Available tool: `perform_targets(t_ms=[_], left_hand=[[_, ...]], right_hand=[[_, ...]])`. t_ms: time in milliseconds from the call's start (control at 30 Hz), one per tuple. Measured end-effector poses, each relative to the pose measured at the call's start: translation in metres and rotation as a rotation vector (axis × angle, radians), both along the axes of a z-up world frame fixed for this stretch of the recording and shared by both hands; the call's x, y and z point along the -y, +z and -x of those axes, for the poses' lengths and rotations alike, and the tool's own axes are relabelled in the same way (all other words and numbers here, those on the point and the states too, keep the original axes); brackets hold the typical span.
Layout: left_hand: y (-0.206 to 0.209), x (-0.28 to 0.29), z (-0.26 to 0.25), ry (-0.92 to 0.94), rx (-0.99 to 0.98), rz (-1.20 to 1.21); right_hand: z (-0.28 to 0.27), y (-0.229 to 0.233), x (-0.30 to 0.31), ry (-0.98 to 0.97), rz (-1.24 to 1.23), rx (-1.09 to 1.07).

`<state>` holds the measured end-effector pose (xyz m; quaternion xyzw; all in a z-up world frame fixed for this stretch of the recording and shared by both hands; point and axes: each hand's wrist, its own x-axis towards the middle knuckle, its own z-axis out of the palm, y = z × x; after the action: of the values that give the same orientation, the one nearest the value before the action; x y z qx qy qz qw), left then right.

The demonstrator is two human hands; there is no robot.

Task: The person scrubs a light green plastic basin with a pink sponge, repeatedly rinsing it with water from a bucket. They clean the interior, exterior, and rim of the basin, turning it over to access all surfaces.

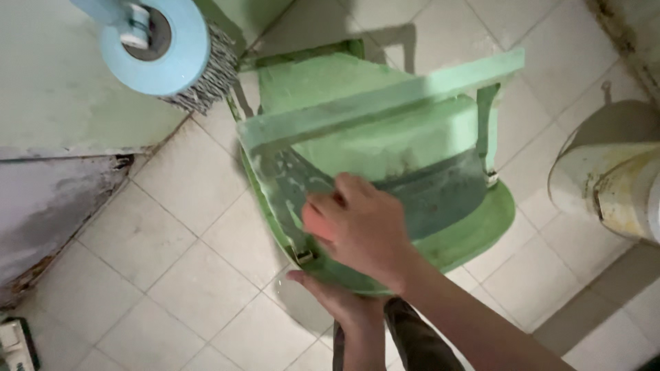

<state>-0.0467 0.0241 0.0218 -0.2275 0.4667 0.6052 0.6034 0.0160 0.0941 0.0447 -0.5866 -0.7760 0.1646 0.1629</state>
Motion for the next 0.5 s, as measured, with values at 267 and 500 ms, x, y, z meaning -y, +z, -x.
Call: perform_targets(t_ms=[267, 500], left_hand=[[-0.001, -0.001, 0.048, -0.052, -0.182, 0.091], [-0.018, 0.018, 0.044, 0.043, -0.075, 0.150]], right_hand=[[-0.070, 0.034, 0.001, 0.318, 0.377, -0.024], [-0.089, 0.029, 0.020, 0.343, 0.115, -0.161]])
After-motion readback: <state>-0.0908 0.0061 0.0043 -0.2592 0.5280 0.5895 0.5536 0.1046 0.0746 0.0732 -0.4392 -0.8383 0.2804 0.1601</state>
